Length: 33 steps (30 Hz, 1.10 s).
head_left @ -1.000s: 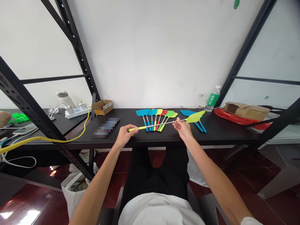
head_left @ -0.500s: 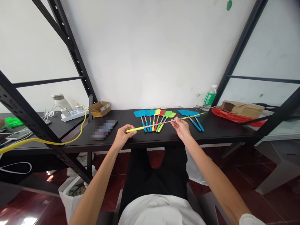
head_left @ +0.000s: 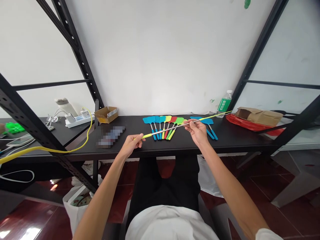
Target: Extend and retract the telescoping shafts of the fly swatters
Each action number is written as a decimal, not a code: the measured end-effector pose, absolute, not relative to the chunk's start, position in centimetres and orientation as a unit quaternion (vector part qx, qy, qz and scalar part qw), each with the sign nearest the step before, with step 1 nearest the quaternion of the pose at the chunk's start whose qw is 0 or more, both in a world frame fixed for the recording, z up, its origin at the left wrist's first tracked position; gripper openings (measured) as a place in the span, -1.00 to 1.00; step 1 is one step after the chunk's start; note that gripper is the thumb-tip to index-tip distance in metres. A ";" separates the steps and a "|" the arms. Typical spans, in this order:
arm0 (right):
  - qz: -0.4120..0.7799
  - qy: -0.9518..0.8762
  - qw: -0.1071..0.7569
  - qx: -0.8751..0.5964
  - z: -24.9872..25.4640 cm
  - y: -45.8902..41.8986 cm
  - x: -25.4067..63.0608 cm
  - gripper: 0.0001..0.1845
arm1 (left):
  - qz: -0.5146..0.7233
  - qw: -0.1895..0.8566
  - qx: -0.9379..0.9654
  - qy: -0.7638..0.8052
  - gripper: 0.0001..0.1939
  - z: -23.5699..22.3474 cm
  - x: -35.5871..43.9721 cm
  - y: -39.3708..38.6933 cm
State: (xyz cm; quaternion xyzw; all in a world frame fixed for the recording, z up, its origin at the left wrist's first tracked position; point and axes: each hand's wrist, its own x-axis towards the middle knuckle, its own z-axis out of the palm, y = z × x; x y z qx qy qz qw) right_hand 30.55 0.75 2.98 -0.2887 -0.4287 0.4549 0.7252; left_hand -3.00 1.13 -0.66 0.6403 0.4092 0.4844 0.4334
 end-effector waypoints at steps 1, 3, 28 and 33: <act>0.454 -0.429 0.726 -0.287 2.7 0.9 30.5 -0.73 | 0.487 0.435 0.638 0.408 -0.51 -0.7 -3.0 1.2; 0.455 -0.432 0.726 -0.281 2.1 1.4 30.4 -0.71 | 0.495 0.437 0.633 0.404 -0.54 -0.7 -3.0 1.2; 0.487 -0.327 0.711 -0.389 -0.3 3.1 30.4 -0.71 | 0.551 0.369 0.633 0.400 -0.64 -1.1 -2.5 1.0; 0.487 -0.313 0.708 -0.404 -0.5 3.2 30.5 -0.69 | 0.555 0.377 0.621 0.406 -0.63 -1.3 -2.6 1.1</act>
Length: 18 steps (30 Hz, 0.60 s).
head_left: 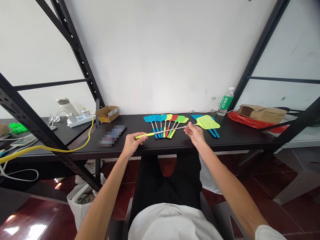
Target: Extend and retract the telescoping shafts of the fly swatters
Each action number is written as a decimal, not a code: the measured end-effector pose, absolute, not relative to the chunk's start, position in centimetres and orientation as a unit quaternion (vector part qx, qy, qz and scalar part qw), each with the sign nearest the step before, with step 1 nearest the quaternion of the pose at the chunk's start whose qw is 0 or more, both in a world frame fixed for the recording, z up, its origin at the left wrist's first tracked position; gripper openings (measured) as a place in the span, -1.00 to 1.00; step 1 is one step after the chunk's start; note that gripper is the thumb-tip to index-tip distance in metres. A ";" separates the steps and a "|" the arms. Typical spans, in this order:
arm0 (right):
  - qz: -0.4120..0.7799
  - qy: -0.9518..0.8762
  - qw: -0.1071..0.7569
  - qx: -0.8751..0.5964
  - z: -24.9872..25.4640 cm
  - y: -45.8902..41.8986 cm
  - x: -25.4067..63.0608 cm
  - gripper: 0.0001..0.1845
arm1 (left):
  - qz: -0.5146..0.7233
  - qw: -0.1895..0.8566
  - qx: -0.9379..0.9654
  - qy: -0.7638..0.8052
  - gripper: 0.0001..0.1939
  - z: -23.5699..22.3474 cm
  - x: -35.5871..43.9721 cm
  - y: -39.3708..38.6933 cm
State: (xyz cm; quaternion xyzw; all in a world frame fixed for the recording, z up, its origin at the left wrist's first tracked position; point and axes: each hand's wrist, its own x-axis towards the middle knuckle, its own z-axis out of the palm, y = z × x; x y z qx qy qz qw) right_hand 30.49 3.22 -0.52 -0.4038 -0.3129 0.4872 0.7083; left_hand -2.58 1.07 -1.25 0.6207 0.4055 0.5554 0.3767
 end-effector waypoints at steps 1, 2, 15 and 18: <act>0.488 -0.312 0.707 -0.406 -0.5 3.2 30.5 -0.69 | 0.556 0.376 0.617 0.410 -0.61 -1.3 -2.6 1.1; 0.489 -0.310 0.706 -0.408 -0.5 3.2 30.5 -0.69 | 0.557 0.375 0.614 0.414 -0.60 -1.3 -2.6 1.1; 0.457 -0.380 0.748 -0.293 1.1 2.5 31.2 -0.78 | 0.534 0.444 0.613 0.376 -0.60 -0.9 -2.9 1.1; 0.460 -0.393 0.744 -0.284 1.6 2.1 31.2 -0.79 | 0.504 0.442 0.633 0.387 -0.56 -0.5 -2.8 0.8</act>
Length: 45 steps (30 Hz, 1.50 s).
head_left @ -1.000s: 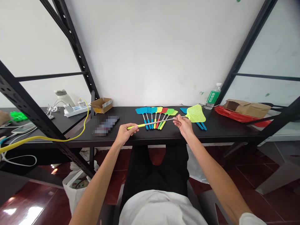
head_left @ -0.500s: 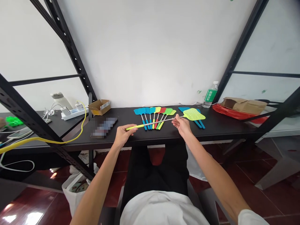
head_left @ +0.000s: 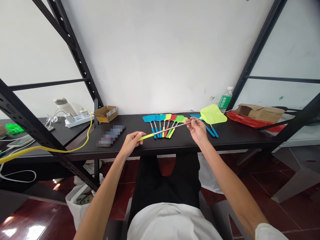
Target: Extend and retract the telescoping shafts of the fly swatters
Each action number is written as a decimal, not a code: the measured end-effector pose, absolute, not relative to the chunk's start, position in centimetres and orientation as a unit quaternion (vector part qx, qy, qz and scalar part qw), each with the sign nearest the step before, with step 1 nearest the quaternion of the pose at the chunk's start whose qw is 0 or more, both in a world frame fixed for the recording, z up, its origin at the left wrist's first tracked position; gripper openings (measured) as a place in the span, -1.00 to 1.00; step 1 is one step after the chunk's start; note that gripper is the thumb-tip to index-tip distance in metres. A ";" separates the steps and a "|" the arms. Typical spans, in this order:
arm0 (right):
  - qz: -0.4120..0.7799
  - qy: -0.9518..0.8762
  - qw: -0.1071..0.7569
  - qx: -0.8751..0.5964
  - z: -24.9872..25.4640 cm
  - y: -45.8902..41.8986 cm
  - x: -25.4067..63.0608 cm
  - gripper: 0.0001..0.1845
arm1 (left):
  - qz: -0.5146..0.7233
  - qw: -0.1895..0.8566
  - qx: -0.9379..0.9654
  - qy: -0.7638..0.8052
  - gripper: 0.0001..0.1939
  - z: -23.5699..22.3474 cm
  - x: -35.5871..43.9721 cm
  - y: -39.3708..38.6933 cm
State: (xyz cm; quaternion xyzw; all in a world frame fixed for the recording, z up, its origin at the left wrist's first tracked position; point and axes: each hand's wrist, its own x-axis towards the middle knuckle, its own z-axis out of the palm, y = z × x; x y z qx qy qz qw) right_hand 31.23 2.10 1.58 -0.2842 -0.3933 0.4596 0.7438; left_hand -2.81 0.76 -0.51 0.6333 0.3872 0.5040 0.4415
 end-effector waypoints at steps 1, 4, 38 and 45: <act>0.463 -0.396 0.740 -0.285 1.7 2.0 31.1 -0.79 | 0.491 0.438 0.643 0.392 -0.54 -0.4 -2.8 0.7; 0.464 -0.415 0.735 -0.270 1.9 1.6 30.8 -0.78 | 0.441 0.431 0.677 0.402 -0.47 -0.1 -2.9 0.5; 0.482 -0.321 0.729 -0.365 -0.6 3.4 31.6 -0.77 | 0.422 0.308 0.736 0.430 -0.57 -0.3 -2.0 0.5; 0.494 -0.307 0.727 -0.365 -0.8 3.5 31.6 -0.80 | 0.471 0.316 0.685 0.457 -0.58 -0.7 -1.8 0.7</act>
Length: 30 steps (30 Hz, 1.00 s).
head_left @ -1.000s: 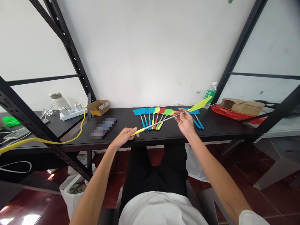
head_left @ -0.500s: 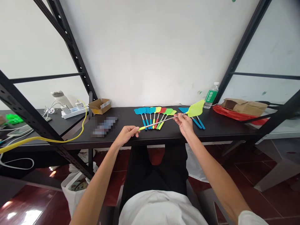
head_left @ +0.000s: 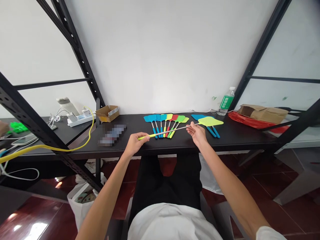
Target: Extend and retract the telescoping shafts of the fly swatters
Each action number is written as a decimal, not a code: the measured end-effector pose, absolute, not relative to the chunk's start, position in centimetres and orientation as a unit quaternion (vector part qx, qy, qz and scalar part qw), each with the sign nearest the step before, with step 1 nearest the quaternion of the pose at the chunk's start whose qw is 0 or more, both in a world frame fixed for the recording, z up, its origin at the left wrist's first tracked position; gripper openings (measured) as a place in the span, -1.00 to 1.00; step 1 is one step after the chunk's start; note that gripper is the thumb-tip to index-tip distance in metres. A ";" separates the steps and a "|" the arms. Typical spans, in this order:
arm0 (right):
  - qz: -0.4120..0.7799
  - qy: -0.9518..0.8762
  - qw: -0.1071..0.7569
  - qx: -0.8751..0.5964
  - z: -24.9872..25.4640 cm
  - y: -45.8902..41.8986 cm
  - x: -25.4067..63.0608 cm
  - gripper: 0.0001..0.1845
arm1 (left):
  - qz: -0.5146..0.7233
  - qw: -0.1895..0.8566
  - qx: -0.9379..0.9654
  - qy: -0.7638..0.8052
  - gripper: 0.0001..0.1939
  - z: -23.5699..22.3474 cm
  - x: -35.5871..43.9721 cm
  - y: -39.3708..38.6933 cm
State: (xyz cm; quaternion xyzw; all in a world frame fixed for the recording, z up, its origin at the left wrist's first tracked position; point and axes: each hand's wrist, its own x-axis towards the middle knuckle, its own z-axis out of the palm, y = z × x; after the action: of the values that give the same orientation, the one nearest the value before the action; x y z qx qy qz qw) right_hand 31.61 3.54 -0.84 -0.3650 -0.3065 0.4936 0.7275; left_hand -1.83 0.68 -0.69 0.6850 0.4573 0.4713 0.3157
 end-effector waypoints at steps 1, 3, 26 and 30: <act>0.497 -0.314 0.725 -0.359 -0.9 3.6 31.6 -0.79 | 0.480 0.321 0.673 0.462 -0.58 -0.7 -1.9 0.7; 0.505 -0.331 0.719 -0.345 -1.2 3.7 31.8 -0.80 | 0.492 0.336 0.655 0.464 -0.57 -0.7 -1.9 0.8; 0.537 -0.351 0.733 -0.226 0.0 2.9 32.5 -0.73 | 0.440 0.424 0.656 0.443 -0.41 0.1 -2.4 0.6; 0.542 -0.351 0.737 -0.200 0.0 2.8 32.3 -0.70 | 0.427 0.429 0.669 0.431 -0.42 0.2 -2.4 0.6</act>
State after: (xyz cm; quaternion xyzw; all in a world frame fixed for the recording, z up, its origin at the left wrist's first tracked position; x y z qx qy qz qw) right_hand 32.32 2.78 0.00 -0.1998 -0.3512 0.5422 0.7368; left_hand -2.45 0.58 0.24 0.6693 0.4312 0.4267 0.4290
